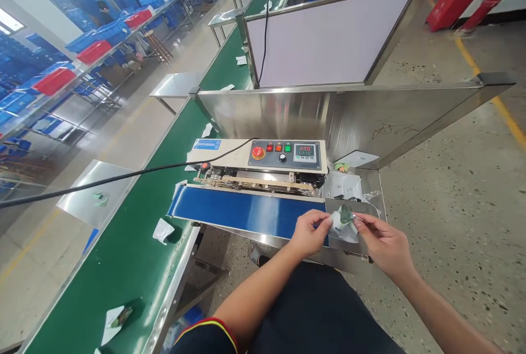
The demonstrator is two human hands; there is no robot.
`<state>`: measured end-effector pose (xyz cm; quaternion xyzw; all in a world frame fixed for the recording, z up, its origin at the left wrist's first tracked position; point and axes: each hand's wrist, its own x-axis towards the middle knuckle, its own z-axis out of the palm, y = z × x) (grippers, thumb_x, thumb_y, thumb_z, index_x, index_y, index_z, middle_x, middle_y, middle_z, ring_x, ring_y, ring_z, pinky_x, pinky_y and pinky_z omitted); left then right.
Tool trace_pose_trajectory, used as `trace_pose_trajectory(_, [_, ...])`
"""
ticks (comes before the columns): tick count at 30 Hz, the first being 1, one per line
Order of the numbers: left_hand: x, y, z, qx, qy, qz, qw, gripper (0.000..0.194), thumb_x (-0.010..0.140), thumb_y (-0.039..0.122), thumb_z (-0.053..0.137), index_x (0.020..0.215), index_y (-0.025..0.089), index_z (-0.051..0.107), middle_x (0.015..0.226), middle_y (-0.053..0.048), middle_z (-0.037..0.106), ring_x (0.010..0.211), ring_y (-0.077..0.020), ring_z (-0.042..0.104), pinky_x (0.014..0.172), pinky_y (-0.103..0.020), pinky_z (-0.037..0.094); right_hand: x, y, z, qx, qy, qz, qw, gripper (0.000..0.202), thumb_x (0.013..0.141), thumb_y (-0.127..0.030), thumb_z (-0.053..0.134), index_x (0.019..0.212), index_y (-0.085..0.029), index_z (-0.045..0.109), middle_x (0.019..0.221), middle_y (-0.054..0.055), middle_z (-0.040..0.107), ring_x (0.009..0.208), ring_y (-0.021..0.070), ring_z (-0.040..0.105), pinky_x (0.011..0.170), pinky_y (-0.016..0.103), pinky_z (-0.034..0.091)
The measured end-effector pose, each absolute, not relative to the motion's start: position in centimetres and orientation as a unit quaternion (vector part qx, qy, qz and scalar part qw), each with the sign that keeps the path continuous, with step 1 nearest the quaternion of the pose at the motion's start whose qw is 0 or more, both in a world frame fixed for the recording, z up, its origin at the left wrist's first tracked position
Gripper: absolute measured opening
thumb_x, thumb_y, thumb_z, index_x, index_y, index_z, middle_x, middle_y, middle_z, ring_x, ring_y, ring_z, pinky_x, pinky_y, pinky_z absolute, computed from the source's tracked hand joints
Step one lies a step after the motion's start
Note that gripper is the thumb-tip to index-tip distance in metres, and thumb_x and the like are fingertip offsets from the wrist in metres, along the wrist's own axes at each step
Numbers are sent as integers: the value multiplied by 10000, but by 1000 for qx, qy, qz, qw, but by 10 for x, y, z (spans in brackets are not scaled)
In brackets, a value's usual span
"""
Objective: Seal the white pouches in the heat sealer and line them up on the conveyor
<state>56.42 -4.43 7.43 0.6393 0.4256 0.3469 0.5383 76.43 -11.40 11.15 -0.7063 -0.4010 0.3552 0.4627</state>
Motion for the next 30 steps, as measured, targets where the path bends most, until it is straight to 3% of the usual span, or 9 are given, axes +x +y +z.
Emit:
trace_pose_trajectory(2, [580,-41,60,615,444,347,551,360,1070,490,679,1021,181,858,1007,-117,843,897,-237,783,826,-340,648,767,-112,94,-706,-353,390,474,645,833,-835,812,1047,-229,863,912,98,825,811,284,767,736,361,654])
trace_pose_trajectory(6, [592,-35,45,554,491,345,578,355,1055,488,688,1049,166,837,953,-98,847,807,-221,760,758,-324,626,765,-101,74,-715,-355,399,450,703,806,-915,754,786,-214,787,731,74,747,686,245,679,636,332,573])
trace_pose_trajectory(11, [594,-21,42,520,529,346,575,310,1037,444,692,1030,182,858,955,-99,864,838,-245,782,799,-351,629,770,-80,65,-726,-371,383,434,570,822,-792,784,836,-222,801,786,82,780,744,281,731,671,355,612])
trace_pose_trajectory(16, [601,6,32,448,623,334,547,287,941,469,810,862,198,858,799,-70,816,795,-247,751,836,-383,635,794,-52,43,-723,-257,470,436,466,668,-674,925,756,-242,776,704,82,768,664,296,751,651,420,694])
trace_pose_trajectory(21, [594,10,22,388,654,357,542,312,868,494,874,769,200,838,705,-51,765,754,-237,726,812,-376,630,793,-28,35,-712,-234,516,415,392,614,-510,1006,728,-214,776,706,90,770,649,258,753,645,372,719])
trace_pose_trajectory(26, [565,12,21,336,657,403,541,376,867,563,879,839,189,854,703,-60,760,735,-237,728,759,-367,633,762,-4,37,-698,-265,532,400,421,632,-510,1027,735,-210,749,681,94,749,622,261,749,581,367,718])
trace_pose_trajectory(30, [526,13,23,309,629,465,540,416,893,593,864,868,178,843,730,-62,772,707,-208,732,721,-336,634,737,-8,44,-692,-285,536,390,508,667,-624,993,811,-191,768,795,143,793,653,268,779,577,362,725])
